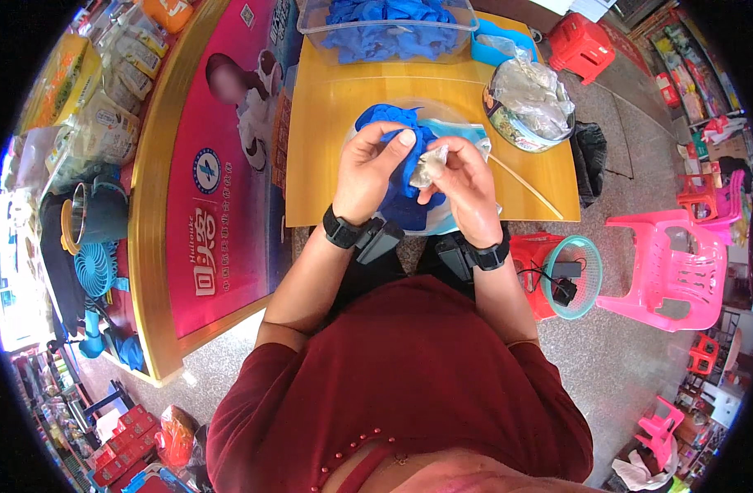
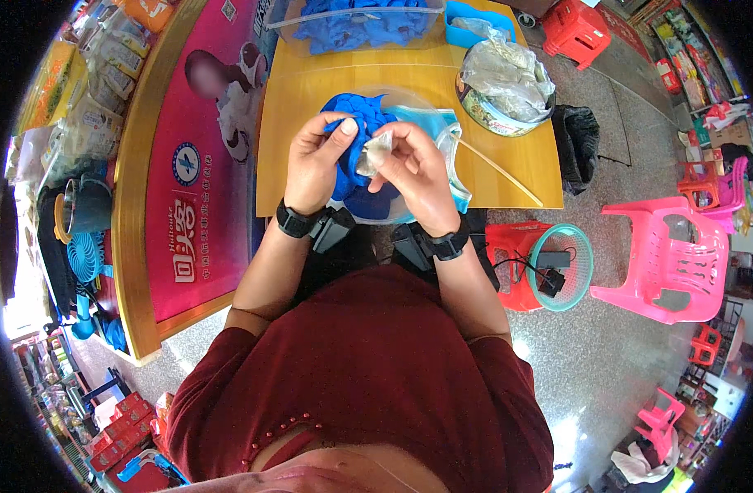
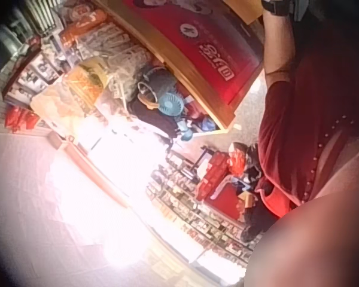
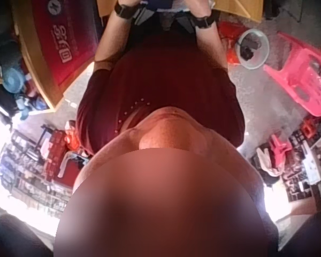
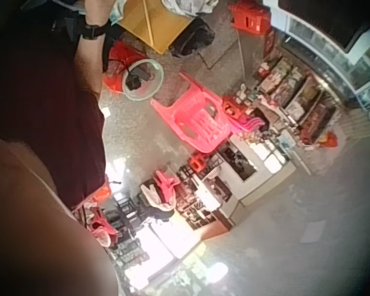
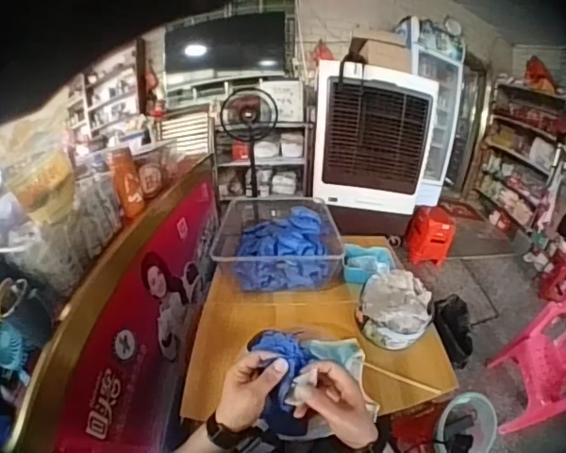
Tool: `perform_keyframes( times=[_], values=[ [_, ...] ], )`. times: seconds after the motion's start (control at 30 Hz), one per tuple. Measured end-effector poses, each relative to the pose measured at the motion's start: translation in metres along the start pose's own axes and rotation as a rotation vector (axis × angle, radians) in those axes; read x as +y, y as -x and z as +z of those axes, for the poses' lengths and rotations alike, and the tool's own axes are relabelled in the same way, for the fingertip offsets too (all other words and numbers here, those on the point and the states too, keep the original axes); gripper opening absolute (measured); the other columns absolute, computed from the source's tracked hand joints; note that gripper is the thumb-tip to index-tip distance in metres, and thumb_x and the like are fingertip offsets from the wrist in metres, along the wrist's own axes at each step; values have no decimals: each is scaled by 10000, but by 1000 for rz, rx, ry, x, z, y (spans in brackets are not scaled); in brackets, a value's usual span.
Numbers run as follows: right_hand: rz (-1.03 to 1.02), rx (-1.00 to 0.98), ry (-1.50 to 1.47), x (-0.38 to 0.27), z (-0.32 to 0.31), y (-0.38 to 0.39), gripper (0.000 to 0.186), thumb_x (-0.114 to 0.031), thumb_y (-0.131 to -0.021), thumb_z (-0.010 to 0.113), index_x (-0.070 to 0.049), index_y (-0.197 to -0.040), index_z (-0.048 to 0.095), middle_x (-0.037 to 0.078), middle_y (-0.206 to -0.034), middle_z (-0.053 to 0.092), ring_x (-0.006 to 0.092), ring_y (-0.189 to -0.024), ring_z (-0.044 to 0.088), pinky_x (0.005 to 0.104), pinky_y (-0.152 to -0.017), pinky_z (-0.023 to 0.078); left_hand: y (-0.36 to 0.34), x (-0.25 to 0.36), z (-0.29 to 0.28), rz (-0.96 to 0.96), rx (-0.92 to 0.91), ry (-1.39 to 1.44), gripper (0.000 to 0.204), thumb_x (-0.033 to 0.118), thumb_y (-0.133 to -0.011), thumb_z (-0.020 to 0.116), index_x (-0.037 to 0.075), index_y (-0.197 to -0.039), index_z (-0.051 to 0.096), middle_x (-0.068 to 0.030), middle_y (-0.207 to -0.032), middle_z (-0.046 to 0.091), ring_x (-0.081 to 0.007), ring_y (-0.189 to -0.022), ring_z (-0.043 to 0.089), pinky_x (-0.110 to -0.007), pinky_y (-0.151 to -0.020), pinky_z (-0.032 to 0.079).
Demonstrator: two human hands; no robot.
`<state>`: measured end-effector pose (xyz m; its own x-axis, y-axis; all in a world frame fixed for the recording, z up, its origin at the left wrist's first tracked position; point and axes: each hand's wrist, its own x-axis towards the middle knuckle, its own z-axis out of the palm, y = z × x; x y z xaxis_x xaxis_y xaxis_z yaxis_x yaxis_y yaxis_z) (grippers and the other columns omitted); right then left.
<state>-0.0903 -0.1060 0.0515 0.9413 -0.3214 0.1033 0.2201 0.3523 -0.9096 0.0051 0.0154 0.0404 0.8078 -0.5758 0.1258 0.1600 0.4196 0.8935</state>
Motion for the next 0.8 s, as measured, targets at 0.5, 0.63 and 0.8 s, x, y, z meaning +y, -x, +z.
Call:
perform_keyframes(
  times=[0.5, 0.63, 0.8],
  values=[
    [54, -95, 108, 6, 1, 6, 144, -74, -903, 611, -2, -1021, 569, 49, -920, 635, 97, -785, 599, 225, -677, 487, -2, 4, 10, 85, 101, 103, 54, 104, -904, 626, 70, -945, 613, 48, -814, 582, -36, -739, 504, -204, -657, 412],
    [6, -41, 255, 4, 9, 6, 91, -55, -891, 620, 5, -954, 595, 31, -856, 637, 76, -739, 590, 209, -651, 478, -1, -3, 11, 214, 95, -71, 55, 73, -879, 643, 49, -921, 617, 18, -855, 577, -74, -799, 515, -226, -716, 421],
    [0, 0, 230, 1, 10, 2, 64, -36, -865, 637, -2, -904, 599, 32, -814, 631, 54, -668, 558, 195, -585, 449, 3, -6, 13, 299, 47, -254, 60, 56, -837, 675, 29, -875, 636, -45, -900, 578, -150, -867, 539, -271, -811, 427]
  ],
)
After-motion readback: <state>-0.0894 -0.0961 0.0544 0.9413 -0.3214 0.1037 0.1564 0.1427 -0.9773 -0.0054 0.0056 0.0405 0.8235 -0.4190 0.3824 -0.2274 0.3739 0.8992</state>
